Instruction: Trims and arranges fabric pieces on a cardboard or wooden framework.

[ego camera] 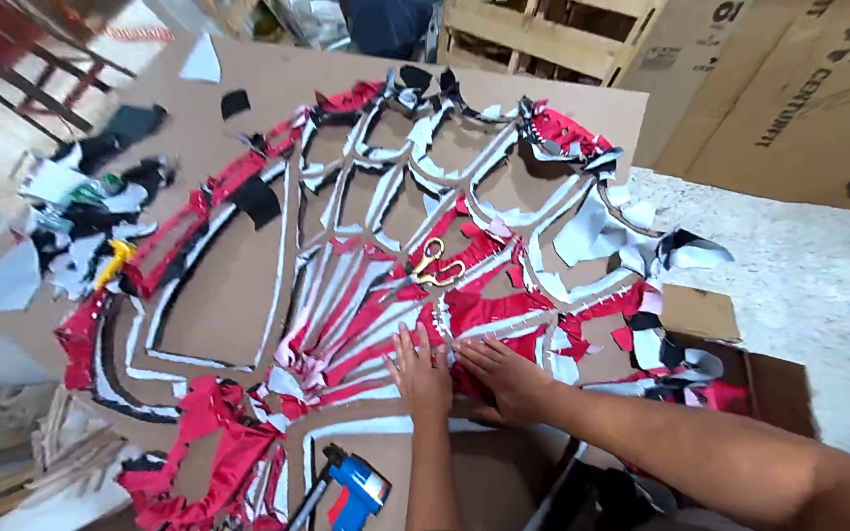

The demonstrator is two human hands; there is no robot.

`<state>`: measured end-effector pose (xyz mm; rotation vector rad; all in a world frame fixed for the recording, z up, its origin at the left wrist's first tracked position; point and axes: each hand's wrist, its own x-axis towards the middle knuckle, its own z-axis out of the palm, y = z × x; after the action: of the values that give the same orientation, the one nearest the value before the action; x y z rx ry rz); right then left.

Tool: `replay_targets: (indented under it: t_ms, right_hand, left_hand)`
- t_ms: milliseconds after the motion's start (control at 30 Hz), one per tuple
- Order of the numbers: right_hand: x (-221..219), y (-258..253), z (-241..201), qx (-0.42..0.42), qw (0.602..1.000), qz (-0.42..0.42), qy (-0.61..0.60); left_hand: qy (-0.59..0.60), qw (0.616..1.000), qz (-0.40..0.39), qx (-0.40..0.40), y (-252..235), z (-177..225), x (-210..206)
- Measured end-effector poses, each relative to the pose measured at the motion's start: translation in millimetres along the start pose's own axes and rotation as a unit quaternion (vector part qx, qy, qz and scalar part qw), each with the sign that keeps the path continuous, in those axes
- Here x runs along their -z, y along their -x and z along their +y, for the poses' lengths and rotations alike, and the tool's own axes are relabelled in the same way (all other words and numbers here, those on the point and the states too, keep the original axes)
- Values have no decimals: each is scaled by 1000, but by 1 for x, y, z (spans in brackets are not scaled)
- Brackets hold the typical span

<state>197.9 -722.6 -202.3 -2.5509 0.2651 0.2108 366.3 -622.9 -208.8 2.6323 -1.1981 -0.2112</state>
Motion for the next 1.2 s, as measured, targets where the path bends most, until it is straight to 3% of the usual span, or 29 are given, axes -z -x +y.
replay_targets:
  t_ms: [233,433,567,667,900,1200]
  right_hand:
    - [-4,-4,5,1,999,21,-30]
    - [3,-11,7,-18,1000,-18,-11]
    - [-22,12,5,-22,993,104,55]
    - [-28,19,-1,-61,986,141,69]
    - [-25,14,-4,-76,989,104,71]
    - [-18,7,-3,-62,989,114,66]
  left_hand:
    - [-31,1000,7,3,-2,3,-10]
    - [-35,997,-66,26,-10,7,0]
    - [30,999,-42,-1,7,0,-11]
    - [40,999,-30,4,7,-2,-13]
    - [31,999,-26,9,5,-1,-12]
    - [11,998,-52,29,-4,3,-8]
